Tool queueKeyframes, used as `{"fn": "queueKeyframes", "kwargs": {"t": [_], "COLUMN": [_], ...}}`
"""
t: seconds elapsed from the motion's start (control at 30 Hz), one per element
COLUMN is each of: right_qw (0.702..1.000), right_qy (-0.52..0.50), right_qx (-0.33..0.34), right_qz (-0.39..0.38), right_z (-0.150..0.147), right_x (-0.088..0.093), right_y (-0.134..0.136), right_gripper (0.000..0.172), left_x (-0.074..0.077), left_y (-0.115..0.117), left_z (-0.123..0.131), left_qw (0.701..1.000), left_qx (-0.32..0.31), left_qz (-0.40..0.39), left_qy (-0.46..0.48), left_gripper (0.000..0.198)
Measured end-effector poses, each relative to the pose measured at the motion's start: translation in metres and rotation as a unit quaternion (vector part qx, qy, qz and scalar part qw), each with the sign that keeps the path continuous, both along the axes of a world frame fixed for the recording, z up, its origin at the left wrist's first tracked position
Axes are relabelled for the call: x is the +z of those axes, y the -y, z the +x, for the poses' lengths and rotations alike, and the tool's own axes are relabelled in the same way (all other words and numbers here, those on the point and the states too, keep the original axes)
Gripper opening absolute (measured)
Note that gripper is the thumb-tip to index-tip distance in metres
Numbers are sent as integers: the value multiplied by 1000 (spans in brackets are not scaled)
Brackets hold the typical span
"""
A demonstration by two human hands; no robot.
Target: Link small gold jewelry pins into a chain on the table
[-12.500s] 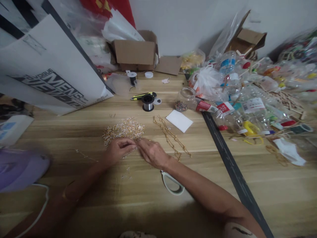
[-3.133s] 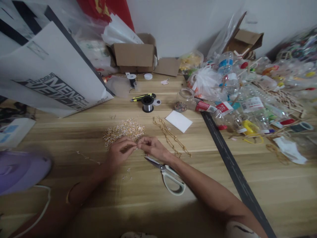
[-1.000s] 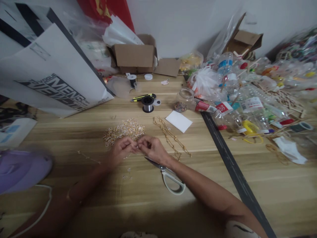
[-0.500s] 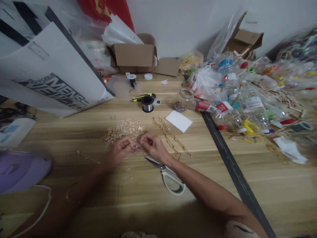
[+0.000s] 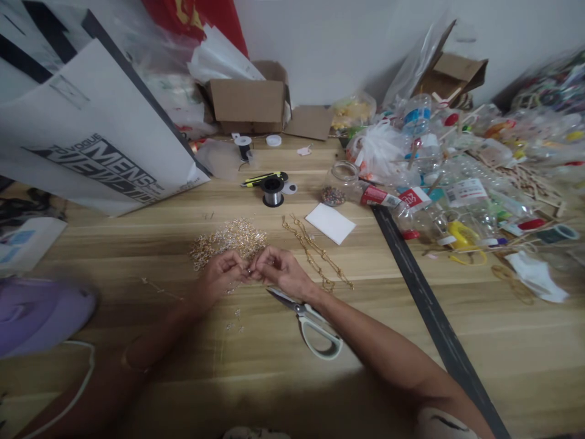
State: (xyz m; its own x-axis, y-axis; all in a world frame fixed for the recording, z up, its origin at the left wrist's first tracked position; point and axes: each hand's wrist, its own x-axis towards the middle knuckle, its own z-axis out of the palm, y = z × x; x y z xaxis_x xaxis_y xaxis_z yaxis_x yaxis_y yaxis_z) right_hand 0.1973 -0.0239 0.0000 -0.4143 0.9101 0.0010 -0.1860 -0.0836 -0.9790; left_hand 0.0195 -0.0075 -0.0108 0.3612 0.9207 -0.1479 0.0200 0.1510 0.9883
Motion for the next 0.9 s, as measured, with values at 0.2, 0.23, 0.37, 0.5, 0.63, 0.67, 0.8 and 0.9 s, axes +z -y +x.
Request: {"fn": "queueKeyframes", "kwargs": {"t": [0.2, 0.23, 0.37, 0.5, 0.63, 0.67, 0.8, 0.9], "right_qw": [1000, 1000, 995, 981, 962, 957, 942, 938], "right_qy": [12, 22, 71, 156, 228, 243, 284, 300], "right_qx": [-11, -18, -68, -112, -128, -133, -124, -103], "right_qz": [-2, -4, -2, 23, 75, 92, 131, 143], "right_z": [0, 0, 0, 1, 2, 3, 4, 2], "right_x": [0, -1, -3, -6, -5, -5, 1, 4], "right_y": [-1, -2, -2, -1, 0, 0, 1, 3], "right_gripper": [28, 28, 26, 25, 26, 26, 25, 22], "left_x": [1, 1, 2, 2, 1, 0, -3, -5], "left_y": [4, 4, 6, 6, 5, 5, 5, 5], "left_z": [0, 0, 0, 0, 0, 0, -1, -2], "left_qw": [996, 996, 996, 996, 996, 995, 990, 986], "left_qx": [-8, -12, -33, -31, -11, -4, 16, 23], "left_qz": [75, 81, 73, 66, 76, 82, 108, 124], "left_qy": [-44, -48, -47, -52, -51, -57, -91, -106], "left_gripper": [12, 11, 10, 11, 10, 9, 8, 8]}}
